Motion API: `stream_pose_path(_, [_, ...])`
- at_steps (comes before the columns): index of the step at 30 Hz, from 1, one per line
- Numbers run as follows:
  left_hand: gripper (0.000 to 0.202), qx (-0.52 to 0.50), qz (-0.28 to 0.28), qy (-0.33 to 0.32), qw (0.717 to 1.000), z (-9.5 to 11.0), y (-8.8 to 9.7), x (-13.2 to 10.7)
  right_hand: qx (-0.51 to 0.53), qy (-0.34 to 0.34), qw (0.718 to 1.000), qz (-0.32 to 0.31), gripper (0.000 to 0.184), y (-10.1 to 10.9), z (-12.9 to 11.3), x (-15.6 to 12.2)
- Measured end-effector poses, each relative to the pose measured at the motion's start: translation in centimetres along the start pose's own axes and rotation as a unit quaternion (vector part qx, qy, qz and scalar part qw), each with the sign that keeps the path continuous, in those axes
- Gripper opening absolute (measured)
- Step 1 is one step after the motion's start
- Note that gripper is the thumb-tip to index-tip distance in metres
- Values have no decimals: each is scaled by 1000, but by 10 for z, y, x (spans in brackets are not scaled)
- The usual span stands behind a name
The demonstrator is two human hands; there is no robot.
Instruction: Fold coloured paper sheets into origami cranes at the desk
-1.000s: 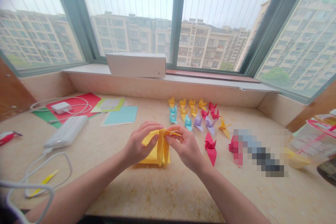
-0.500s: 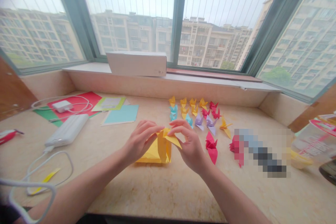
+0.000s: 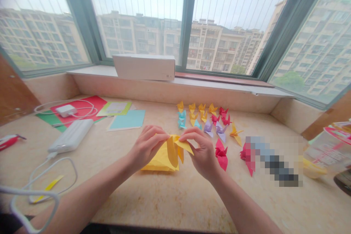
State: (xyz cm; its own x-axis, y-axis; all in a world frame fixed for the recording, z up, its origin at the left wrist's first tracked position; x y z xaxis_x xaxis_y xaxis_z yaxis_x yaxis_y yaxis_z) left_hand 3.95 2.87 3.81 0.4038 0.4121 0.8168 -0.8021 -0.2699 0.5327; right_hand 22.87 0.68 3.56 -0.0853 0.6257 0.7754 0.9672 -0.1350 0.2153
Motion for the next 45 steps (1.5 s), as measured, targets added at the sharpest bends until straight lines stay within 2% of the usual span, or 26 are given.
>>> stream_pose_path(3, [13, -21, -17, 30, 999, 1, -5, 0, 53, -102, 993, 14, 12, -3, 11, -1])
stream_pose_path(6, [21, -56, -43, 98, 993, 0, -15, -3, 126, -213, 969, 14, 20, -10, 23, -5])
stream_pose_path(9, [36, -106, -85, 170, 976, 0, -25, -8, 154, -255, 955, -2, 25, -17, 29, -7])
stream_pose_path(11, [30, -152, -111, 217, 958, -1, -29, -9, 154, -260, 953, -10, 29, -20, 32, -9])
stream_pose_path(13, [20, -195, -117, 262, 938, -3, -29, -8, 127, -241, 962, 12, 35, -18, 33, -10])
stream_pose_path(16, [17, -222, -98, 302, 922, -5, -26, -5, 33, -159, 985, 58, 38, -9, 26, -8])
stream_pose_path(18, [18, -232, -90, 327, 912, -7, -25, -5, -31, -95, 994, 35, 32, -8, 16, -6])
stream_pose_path(20, [24, -254, -98, 355, 894, -7, -26, -6, -66, -62, 996, -9, 28, -11, 9, -5])
stream_pose_path(23, [33, -324, -125, 366, 863, -5, -30, -8, -68, -75, 994, -40, 24, -14, 5, -5])
stream_pose_path(27, [35, -437, -158, 366, 806, -2, -36, -11, -47, -104, 993, -44, 19, -14, 6, -5])
stream_pose_path(29, [35, -460, -166, 370, 790, -1, -37, -12, -41, -115, 992, -42, 21, -13, 8, -5])
stream_pose_path(33, [36, -444, -152, 385, 795, -3, -36, -9, -14, -155, 987, -41, 23, -13, 15, -8])
stream_pose_path(38, [40, -442, -131, 406, 789, -3, -33, -6, 75, -201, 976, -34, 28, -19, 23, -13])
stream_pose_path(45, [41, -456, -126, 399, 786, -1, -33, -7, 135, -216, 967, 6, 28, -21, 21, -10])
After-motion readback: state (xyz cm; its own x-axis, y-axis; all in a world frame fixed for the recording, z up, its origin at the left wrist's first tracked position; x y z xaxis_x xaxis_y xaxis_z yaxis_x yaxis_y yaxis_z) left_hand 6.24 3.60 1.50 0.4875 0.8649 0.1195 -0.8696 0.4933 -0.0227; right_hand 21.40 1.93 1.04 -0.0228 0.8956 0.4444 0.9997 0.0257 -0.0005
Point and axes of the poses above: each hand's wrist, its own x-axis towards the middle knuckle, its own y-axis out of the back of the hand, z = x × y, the point moved 5 cm from there along x, towards the middle knuckle, and after that the axes turned 8 degrees about y, right-handed, at the moved point
